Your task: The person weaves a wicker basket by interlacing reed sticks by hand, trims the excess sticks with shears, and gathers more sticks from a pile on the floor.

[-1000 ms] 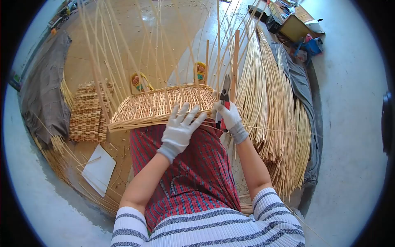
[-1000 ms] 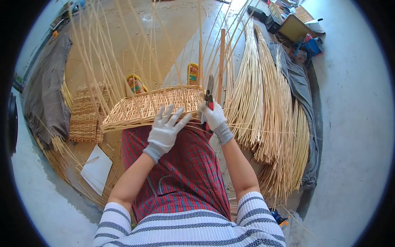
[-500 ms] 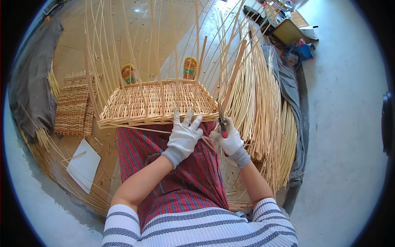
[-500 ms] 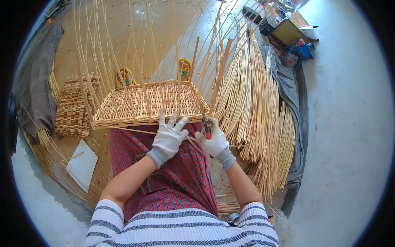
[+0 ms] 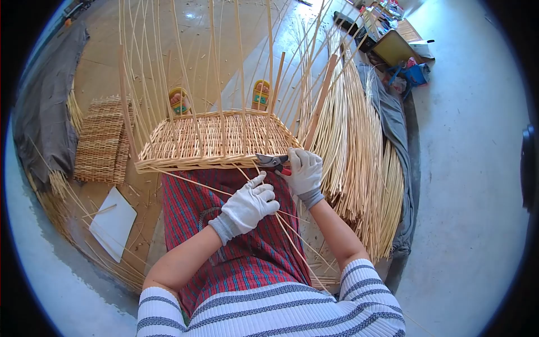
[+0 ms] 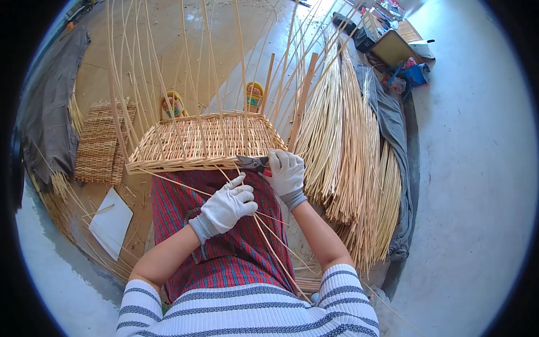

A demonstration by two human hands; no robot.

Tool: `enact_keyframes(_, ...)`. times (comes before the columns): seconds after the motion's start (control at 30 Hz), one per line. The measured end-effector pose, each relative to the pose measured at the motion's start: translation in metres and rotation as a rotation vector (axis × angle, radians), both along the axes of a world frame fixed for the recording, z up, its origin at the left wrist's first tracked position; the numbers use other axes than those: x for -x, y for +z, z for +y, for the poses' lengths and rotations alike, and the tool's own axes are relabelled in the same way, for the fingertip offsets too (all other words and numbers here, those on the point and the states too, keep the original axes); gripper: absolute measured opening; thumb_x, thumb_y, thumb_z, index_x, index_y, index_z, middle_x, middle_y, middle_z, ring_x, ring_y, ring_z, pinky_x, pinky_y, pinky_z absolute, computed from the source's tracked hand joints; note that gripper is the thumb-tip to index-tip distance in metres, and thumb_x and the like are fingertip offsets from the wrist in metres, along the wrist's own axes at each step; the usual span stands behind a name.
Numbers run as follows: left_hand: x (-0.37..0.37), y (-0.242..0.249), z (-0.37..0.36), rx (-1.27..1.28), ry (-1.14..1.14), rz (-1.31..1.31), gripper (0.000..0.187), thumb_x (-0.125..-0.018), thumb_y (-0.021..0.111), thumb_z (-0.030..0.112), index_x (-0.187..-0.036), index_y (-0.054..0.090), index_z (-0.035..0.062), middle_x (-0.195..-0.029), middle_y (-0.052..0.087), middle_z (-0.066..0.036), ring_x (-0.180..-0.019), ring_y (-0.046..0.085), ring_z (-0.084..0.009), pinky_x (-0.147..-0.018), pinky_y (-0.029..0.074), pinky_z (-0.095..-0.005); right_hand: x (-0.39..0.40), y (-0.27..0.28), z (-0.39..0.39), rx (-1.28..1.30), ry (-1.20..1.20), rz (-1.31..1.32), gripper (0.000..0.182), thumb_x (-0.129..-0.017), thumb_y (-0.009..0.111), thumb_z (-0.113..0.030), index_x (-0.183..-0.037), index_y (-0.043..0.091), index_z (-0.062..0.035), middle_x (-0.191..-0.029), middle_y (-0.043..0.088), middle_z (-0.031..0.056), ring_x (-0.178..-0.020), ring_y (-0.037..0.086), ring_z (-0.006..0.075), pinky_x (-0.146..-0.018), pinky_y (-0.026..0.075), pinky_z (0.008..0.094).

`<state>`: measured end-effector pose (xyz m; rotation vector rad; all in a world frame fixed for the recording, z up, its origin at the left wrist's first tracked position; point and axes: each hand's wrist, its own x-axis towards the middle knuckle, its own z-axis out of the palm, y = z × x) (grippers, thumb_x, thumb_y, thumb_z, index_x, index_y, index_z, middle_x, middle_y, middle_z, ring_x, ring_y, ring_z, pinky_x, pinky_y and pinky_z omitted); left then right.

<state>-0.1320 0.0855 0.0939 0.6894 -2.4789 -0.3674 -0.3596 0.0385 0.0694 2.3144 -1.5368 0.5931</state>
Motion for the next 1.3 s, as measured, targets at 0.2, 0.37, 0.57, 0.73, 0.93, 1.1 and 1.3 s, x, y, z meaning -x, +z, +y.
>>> enact_keyframes(0.2,0.000,0.004,0.000,-0.024,0.006,-0.011,0.007,-0.083,0.061,0.023,-0.088,0.057,0.0184,-0.088,0.051,0.001,-0.100,0.057,-0.0167,-0.121,0.034,-0.0463,0.019,0.012,-0.002,0.060,0.168,0.111,0.084,-0.061,0.086,-0.040,-0.133,0.055,-0.0087,-0.121,0.056,0.0066,-0.116,0.054,0.0271,-0.101,0.041,0.0478)
enact_keyframes(0.37,0.001,0.000,-0.001,-0.017,-0.002,0.012,0.008,-0.084,0.061,0.021,-0.090,0.058,0.0179,-0.091,0.053,0.000,-0.107,0.057,-0.0179,-0.122,0.033,-0.0473,0.002,0.012,-0.009,0.060,0.109,0.059,0.079,-0.061,0.086,-0.038,-0.128,0.056,-0.0103,-0.116,0.057,0.0059,-0.109,0.057,0.0270,-0.093,0.045,0.0454)
enact_keyframes(0.57,-0.021,0.025,0.017,0.004,-0.048,-0.089,0.006,-0.084,0.059,0.018,-0.090,0.060,0.0184,-0.086,0.055,-0.001,-0.096,0.061,-0.0199,-0.117,0.040,-0.0449,0.007,0.012,-0.010,-0.180,0.134,0.141,0.065,-0.063,0.085,-0.036,-0.116,0.057,-0.0111,-0.103,0.058,0.0050,-0.097,0.059,0.0267,-0.080,0.047,0.0437)
enact_keyframes(0.73,-0.028,0.032,0.026,-0.014,-0.006,-0.058,0.007,-0.083,0.059,0.019,-0.089,0.060,0.0177,-0.083,0.056,-0.001,-0.093,0.063,-0.0194,-0.112,0.046,-0.0429,-0.033,0.022,-0.020,0.029,0.260,0.075,0.075,-0.060,0.086,-0.032,-0.126,0.057,-0.0114,-0.115,0.059,0.0061,-0.107,0.057,0.0285,-0.092,0.044,0.0450)
enact_keyframes(0.93,-0.050,0.063,0.045,0.013,0.000,-0.099,0.008,-0.085,0.059,0.024,-0.090,0.060,0.0184,-0.081,0.057,-0.001,-0.085,0.063,-0.0196,-0.092,0.052,-0.0403,-0.040,0.013,-0.017,-0.338,0.084,0.224,0.069,-0.070,0.081,-0.044,-0.123,0.054,-0.0102,-0.104,0.059,0.0071,-0.100,0.058,0.0265,-0.082,0.044,0.0415)
enact_keyframes(1.1,-0.098,0.118,0.100,-0.153,-0.028,-0.213,0.014,-0.085,0.057,0.021,-0.097,0.059,0.0164,-0.078,0.055,-0.001,-0.070,0.060,-0.0176,-0.062,0.048,-0.0342,-0.101,0.045,0.018,-0.415,0.168,0.118,0.084,-0.067,0.082,-0.056,-0.131,0.055,-0.0100,-0.114,0.059,0.0081,-0.108,0.057,0.0287,-0.093,0.043,0.0453)
enact_keyframes(1.3,-0.132,0.152,0.118,-0.149,0.014,-0.293,0.029,-0.085,0.057,0.024,-0.111,0.057,0.0125,-0.081,0.055,-0.001,-0.070,0.060,-0.0170,-0.061,0.049,-0.0332,-0.195,0.036,0.012,-0.317,0.226,0.078,0.095,-0.065,0.080,-0.064,-0.135,0.050,-0.0062,-0.121,0.055,0.0060,-0.116,0.053,0.0250,-0.101,0.038,0.0442)
